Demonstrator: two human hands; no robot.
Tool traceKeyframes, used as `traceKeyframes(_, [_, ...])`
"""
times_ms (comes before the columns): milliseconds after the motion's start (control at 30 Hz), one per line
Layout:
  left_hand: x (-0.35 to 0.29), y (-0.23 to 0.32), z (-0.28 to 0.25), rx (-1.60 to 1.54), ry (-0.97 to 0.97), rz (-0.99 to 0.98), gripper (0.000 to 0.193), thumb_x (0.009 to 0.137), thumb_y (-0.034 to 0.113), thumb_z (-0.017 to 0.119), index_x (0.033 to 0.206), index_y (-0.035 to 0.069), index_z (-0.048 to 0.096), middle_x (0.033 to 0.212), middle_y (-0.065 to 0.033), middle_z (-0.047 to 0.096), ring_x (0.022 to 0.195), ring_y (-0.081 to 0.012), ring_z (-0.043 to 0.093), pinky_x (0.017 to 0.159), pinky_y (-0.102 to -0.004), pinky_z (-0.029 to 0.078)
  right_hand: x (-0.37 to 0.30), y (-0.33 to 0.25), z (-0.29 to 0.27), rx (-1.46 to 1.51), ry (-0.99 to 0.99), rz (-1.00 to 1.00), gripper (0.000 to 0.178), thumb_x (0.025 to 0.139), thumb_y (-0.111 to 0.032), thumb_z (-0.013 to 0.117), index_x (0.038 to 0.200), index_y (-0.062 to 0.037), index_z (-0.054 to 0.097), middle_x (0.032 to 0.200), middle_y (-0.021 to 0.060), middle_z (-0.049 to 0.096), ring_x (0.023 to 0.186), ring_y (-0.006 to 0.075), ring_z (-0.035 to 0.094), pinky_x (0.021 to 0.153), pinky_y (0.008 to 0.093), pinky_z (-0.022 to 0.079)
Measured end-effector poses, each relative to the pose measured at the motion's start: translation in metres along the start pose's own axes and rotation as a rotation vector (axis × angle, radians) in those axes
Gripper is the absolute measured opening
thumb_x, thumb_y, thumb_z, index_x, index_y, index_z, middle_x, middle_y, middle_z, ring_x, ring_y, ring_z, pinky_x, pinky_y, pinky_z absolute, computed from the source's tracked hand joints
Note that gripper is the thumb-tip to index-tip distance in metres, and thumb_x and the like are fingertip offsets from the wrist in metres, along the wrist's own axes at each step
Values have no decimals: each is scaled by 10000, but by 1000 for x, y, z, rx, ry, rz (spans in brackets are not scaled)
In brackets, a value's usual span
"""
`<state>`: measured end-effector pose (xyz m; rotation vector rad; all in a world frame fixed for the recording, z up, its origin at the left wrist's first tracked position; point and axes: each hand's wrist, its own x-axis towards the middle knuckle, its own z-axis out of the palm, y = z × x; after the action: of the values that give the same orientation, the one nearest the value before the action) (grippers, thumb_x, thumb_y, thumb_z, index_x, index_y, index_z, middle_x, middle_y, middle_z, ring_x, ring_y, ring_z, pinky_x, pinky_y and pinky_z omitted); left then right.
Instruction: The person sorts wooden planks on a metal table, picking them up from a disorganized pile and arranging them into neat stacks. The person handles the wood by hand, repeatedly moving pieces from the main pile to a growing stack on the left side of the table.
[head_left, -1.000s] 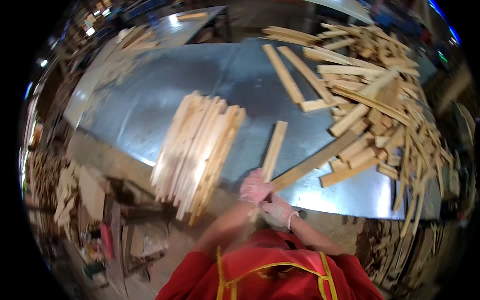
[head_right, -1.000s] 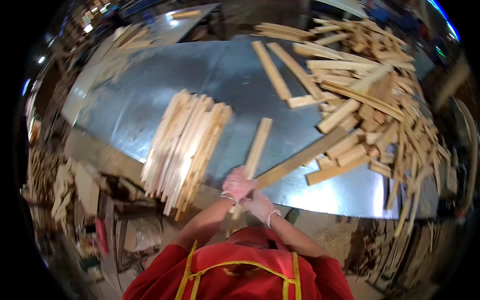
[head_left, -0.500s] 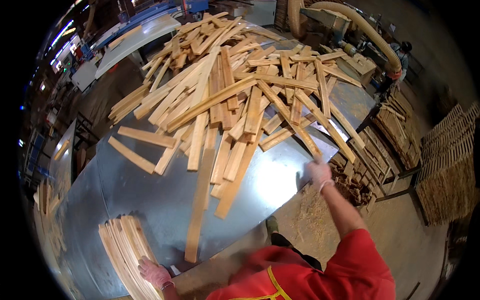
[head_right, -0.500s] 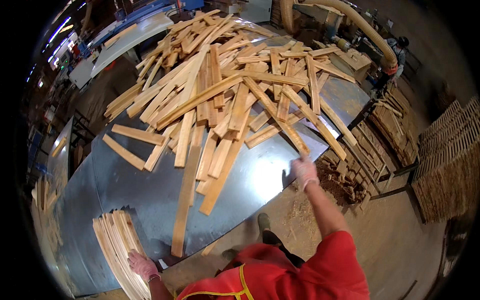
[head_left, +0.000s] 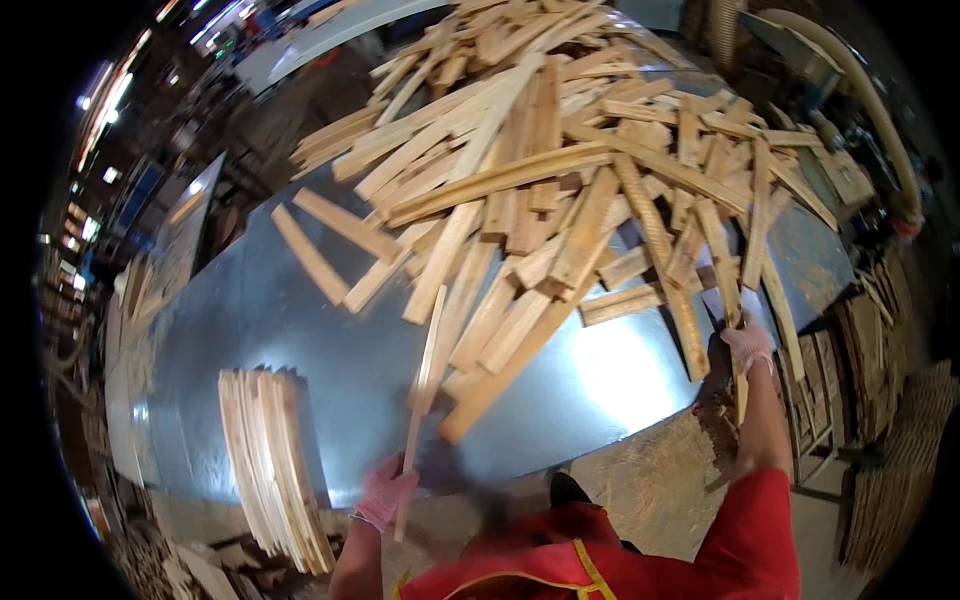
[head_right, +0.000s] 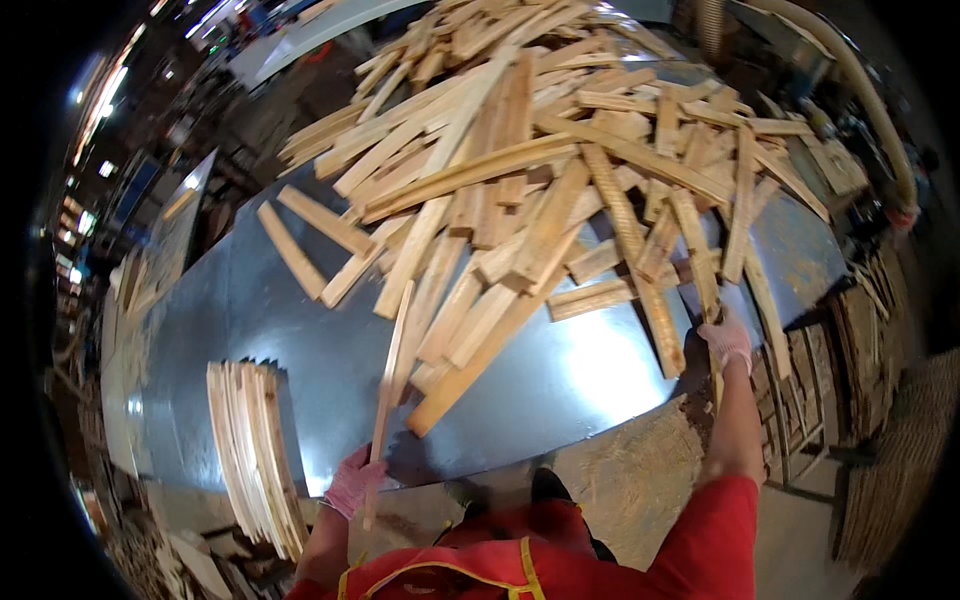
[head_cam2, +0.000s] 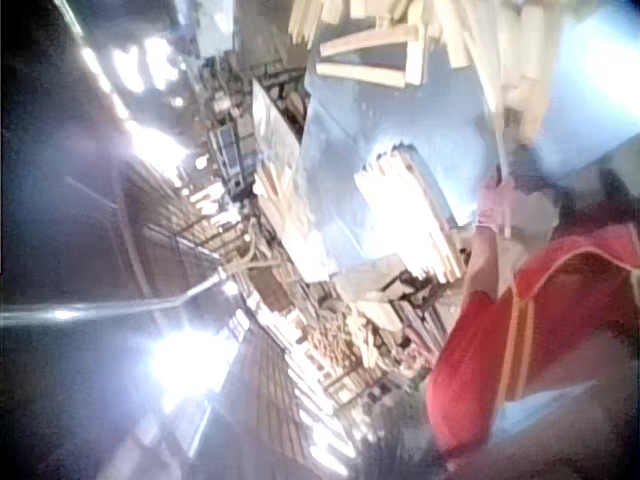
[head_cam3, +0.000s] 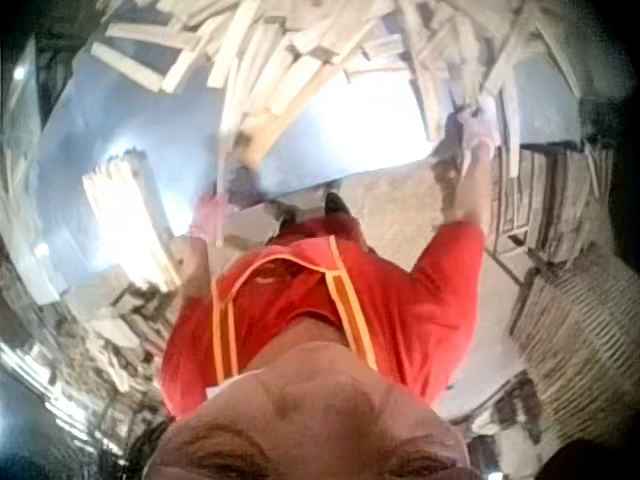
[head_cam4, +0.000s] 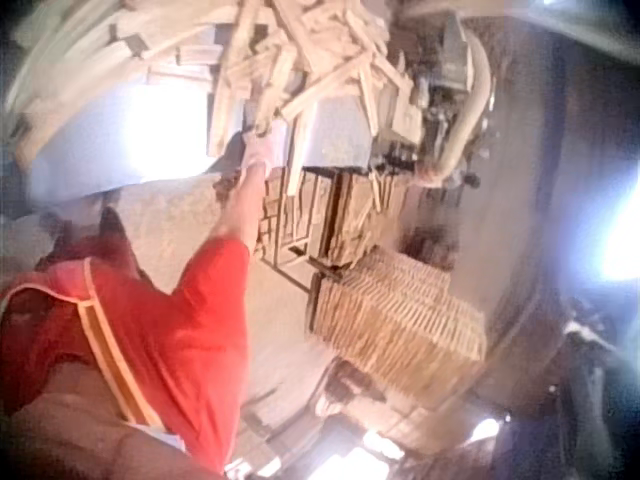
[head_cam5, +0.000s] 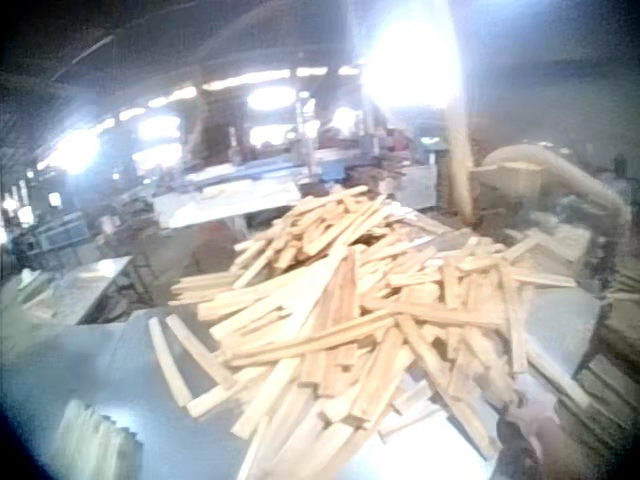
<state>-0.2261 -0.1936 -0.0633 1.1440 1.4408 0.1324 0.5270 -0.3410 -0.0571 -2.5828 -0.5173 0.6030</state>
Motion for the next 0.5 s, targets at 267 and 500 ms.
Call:
traceKeyframes(267, [-76,12,13,-138,-51,-20,540,950,136,729,1464,66,579,1139,-50,708,942,-145,681,806,-294,574,-220,-109,117,984,-582,-192,637,891,-179,765,1457,-17,522,993,28,633,881,147,635,818,289,547])
traceKeyframes(500, [-94,-26,-7,255,189,341,672,964,401,649,1522,52,517,1359,-205,639,1213,-306,658,1044,-424,518,-434,-245,294,988,-1235,-73,444,955,-294,664,1321,-94,513,1041,74,625,853,209,654,746,354,591])
